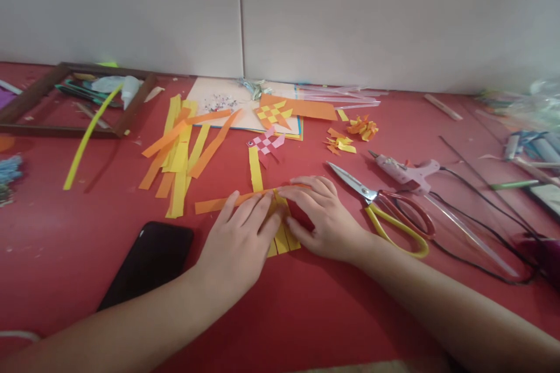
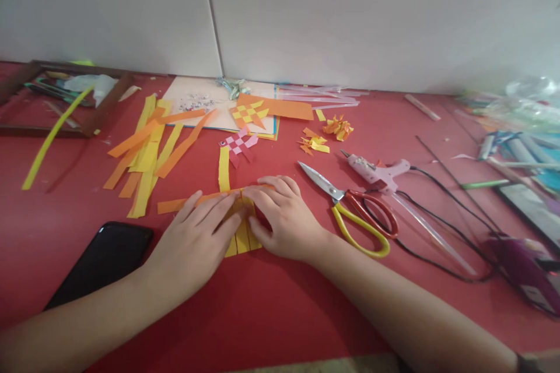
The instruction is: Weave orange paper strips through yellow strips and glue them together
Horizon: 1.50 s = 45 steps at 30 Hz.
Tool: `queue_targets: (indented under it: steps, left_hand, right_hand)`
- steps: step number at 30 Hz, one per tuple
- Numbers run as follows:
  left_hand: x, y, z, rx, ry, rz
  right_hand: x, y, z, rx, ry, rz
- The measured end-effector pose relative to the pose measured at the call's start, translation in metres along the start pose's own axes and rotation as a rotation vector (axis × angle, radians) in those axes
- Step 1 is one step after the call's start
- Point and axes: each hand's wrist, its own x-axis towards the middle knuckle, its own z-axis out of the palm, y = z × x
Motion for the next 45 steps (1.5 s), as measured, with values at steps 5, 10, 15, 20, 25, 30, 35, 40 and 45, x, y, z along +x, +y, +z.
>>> queue_targets:
  steps: [5, 10, 15, 20, 25, 30, 35, 40, 45]
  left_hand:
    - [-0.001, 0.000, 0.000, 0.010, 0.023, -0.008]
    - [0.000, -0.001, 0.001, 0.012, 0.030, 0.018]
    - [0.001, 0.000, 0.000, 0.008, 0.020, 0.018]
    - [-0.001, 0.000, -0.001, -0.007, 0.023, 0.018]
    - [-0.002, 0.000, 0.001, -0.003, 0.039, 0.022]
    - [0.000, 0.000, 0.003, 0.005, 0.079, 0.036]
    - [0.000, 0.000, 0.003, 0.004, 0.077, 0.024]
    - [0.000, 0.001, 0.003, 0.004, 0.052, 0.029]
    - [-0.001, 0.001, 0.004, 0.001, 0.048, 0.025]
  right_hand:
    - [-0.001, -0.001, 0.000, 0.006, -0.001, 0.006]
    - [-0.001, -0.002, 0.001, 0.011, -0.004, 0.010]
    - [0.000, -0.002, 0.000, 0.023, -0.006, 0.013]
    - [0.000, -0.001, 0.000, 0.021, -0.004, 0.004]
    - [-0.001, 0.000, 0.000, 0.021, -0.008, 0.006]
    - [-0.003, -0.003, -0.001, 0.041, -0.030, 0.020]
    - [-0.004, 0.007, -0.017, 0.092, -0.030, 0.010]
    - [-0.004, 0.021, -0.029, 0.037, -0.174, -0.016]
    - [-0.005, 0.022, -0.020, -0.010, -0.185, -0.016]
